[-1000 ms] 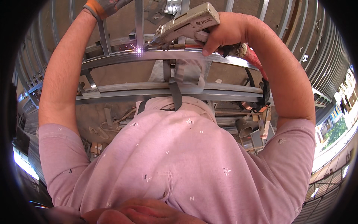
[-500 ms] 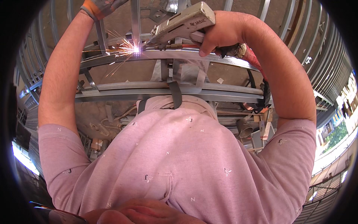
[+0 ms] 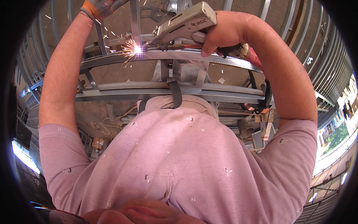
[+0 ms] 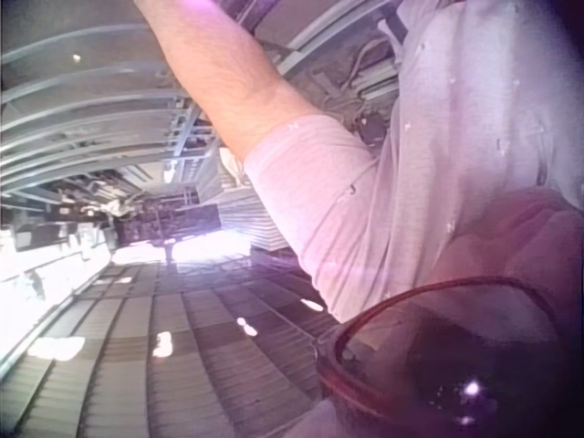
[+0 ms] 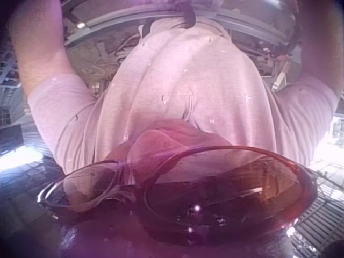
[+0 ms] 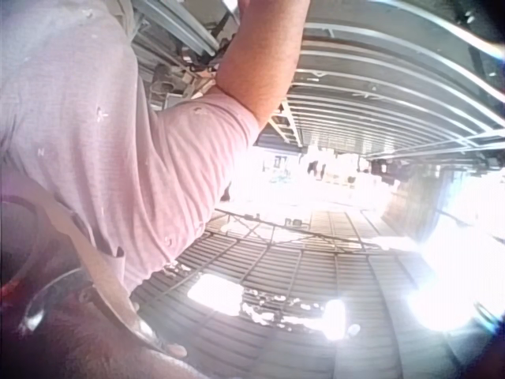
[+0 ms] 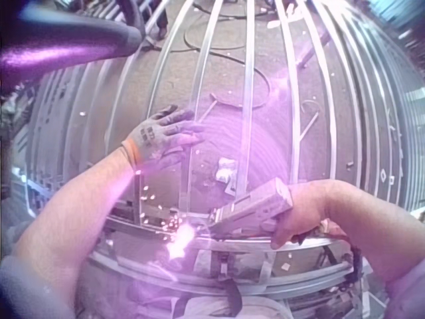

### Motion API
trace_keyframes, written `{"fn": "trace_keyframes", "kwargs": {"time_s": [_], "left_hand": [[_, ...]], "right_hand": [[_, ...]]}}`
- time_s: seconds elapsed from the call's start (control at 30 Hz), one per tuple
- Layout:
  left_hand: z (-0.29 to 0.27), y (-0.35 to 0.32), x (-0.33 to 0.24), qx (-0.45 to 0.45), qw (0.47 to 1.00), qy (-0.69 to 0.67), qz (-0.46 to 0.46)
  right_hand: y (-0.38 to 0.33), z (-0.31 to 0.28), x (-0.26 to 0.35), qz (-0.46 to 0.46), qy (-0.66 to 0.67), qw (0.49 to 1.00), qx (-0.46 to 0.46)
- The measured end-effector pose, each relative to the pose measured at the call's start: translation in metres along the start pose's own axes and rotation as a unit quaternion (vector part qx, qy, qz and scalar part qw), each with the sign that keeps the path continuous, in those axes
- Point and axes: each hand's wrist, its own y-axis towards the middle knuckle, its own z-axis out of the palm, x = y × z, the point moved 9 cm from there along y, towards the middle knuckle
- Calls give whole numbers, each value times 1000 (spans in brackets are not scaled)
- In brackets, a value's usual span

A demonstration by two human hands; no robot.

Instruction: The person welds joints on a large curved metal frame using a handheld welding torch. They move along the frame, applying welds at multiple intersections while holding the structure steady with gloved hands. Sparks are visible during welding. The person repositions the torch and adjusts their stance to reach different sections of the frame.

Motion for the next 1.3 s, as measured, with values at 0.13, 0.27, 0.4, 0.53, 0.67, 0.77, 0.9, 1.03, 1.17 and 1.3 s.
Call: {"fn": "trace_keyframes", "kwargs": {"time_s": [0.13, 0.27, 0.4, 0.53, 0.67, 0.77, 0.9, 1.03, 1.17, 1.3], "left_hand": [[-1, 3, -1, 2, 1000, 2, -1], [-2, 1, -1, -10, 1000, -4, -3], [-2, -2, 0, -2, 1000, -8, -9], [-1, -2, -1, -11, 1000, -14, -6], [-3, -1, -1, -18, 1000, -14, 8], [5, 4, -2, -21, 1000, -11, 13], [-9, -15, 1, -57, 998, -31, -1], [-7, -53, 27, -13, 1000, -6, -1], [-22, -86, 41, 34, 999, 1, 17], [-23, -99, 44, 14, 1000, -19, 12]], "right_hand": [[4, -2, -9, -20, -11, 1000, -10], [1, -2, -7, -15, 9, 1000, -8], [-1, -2, -8, -10, 23, 1000, -1], [-9, -8, -8, -62, 4, 997, -42], [-37, -22, -13, -20, 29, 998, -54], [-67, -23, 10, -49, 60, 990, -114], [-79, -6, 73, -106, 88, 982, -126], [-45, 11, 111, -60, 78, 993, -67], [-2, 21, 105, -10, 30, 997, -73], [27, 31, 112, -29, 80, 996, -23]]}}
